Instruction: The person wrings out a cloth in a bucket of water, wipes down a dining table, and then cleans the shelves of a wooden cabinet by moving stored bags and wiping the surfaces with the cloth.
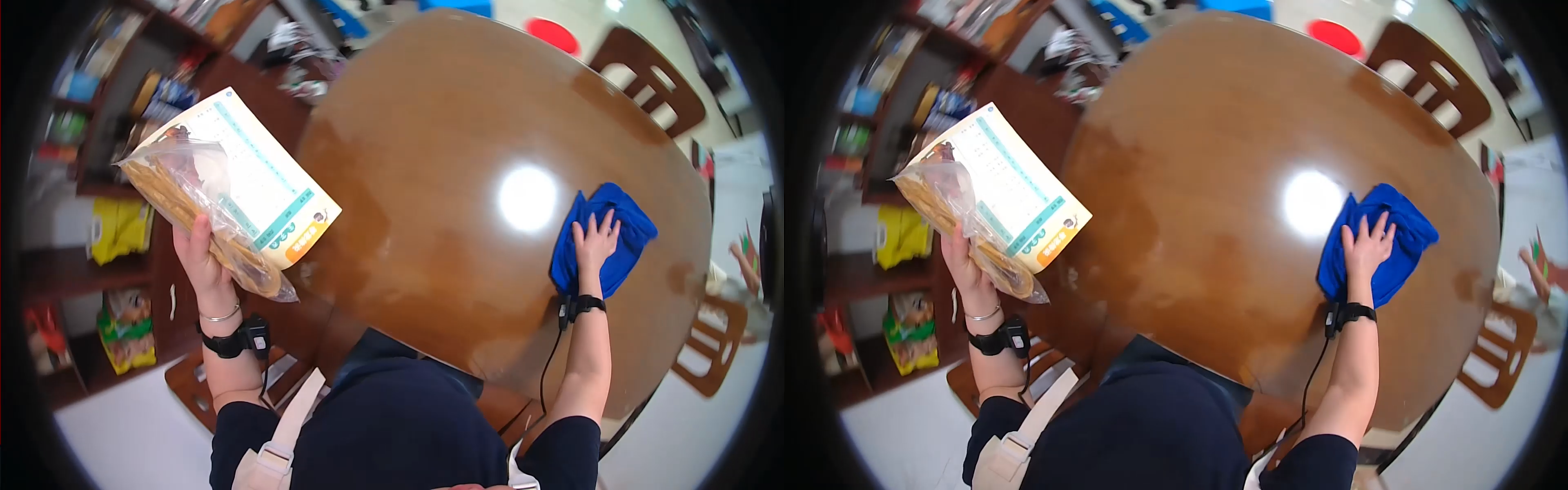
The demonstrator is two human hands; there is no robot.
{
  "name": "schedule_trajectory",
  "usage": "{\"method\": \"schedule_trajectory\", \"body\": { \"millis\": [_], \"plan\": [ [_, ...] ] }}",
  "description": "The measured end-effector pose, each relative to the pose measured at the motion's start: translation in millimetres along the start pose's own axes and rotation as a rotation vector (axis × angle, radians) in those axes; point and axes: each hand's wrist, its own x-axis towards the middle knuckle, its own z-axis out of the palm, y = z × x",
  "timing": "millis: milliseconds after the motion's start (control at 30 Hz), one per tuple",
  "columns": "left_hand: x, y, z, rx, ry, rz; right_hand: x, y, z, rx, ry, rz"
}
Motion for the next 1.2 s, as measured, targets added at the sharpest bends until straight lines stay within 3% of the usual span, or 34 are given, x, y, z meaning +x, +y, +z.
{"method": "schedule_trajectory", "body": {
  "millis": [67, 100, 167, 333, 433, 600, 667, 733, 767, 800, 867, 933, 1000, 1033, 1200],
  "plan": [
    [-21, 11, 20, -0.016, 0.081, 0.081, 30, -27, 0, 0.194, 0.013, -0.208],
    [4, -19, -4, 0.012, 0.129, 0.095, 46, -91, 22, 0.283, -0.03, -0.271],
    [-1, -36, -1, 0.055, 0.208, 0.107, 48, -151, 35, 0.496, -0.091, -0.447],
    [-1, -54, -34, 0.078, 0.368, -0.042, 11, -322, -41, 0.901, -0.445, -1.07],
    [-5, -67, -59, 0.016, 0.384, -0.115, -13, -388, -59, 1.128, -0.514, -1.474],
    [-1, -57, -46, -0.015, 0.268, -0.282, 22, -445, -39, 1.187, -0.508, -1.693],
    [1, -58, -35, 0.01, 0.101, -0.291, 52, -460, -22, 1.202, -0.39, -1.61],
    [-8, -84, -50, -0.173, 0.206, -0.456, 108, -469, -4, 1.052, -0.351, -1.518],
    [-8, -91, -42, -0.178, 0.209, -0.445, 139, -470, 9, 0.968, -0.332, -1.441],
    [-22, -115, -62, -0.185, 0.246, -0.586, 169, -470, 23, 0.883, -0.317, -1.363],
    [-24, -135, -50, -0.375, 0.304, -0.695, 226, -460, 52, 0.809, -0.246, -1.184],
    [-10, -152, -28, -0.376, 0.283, -0.791, 277, -443, 81, 0.69, -0.151, -1.002],
    [16, -165, 5, -0.189, -0.003, -0.746, 325, -422, 117, 0.603, -0.118, -0.837],
    [35, -169, 26, -0.321, -0.081, -0.731, 345, -408, 128, 0.548, -0.132, -0.749],
    [65, -204, 74, -0.293, -0.298, -0.844, 419, -311, 177, 0.342, -0.085, -0.426]
  ]
}}
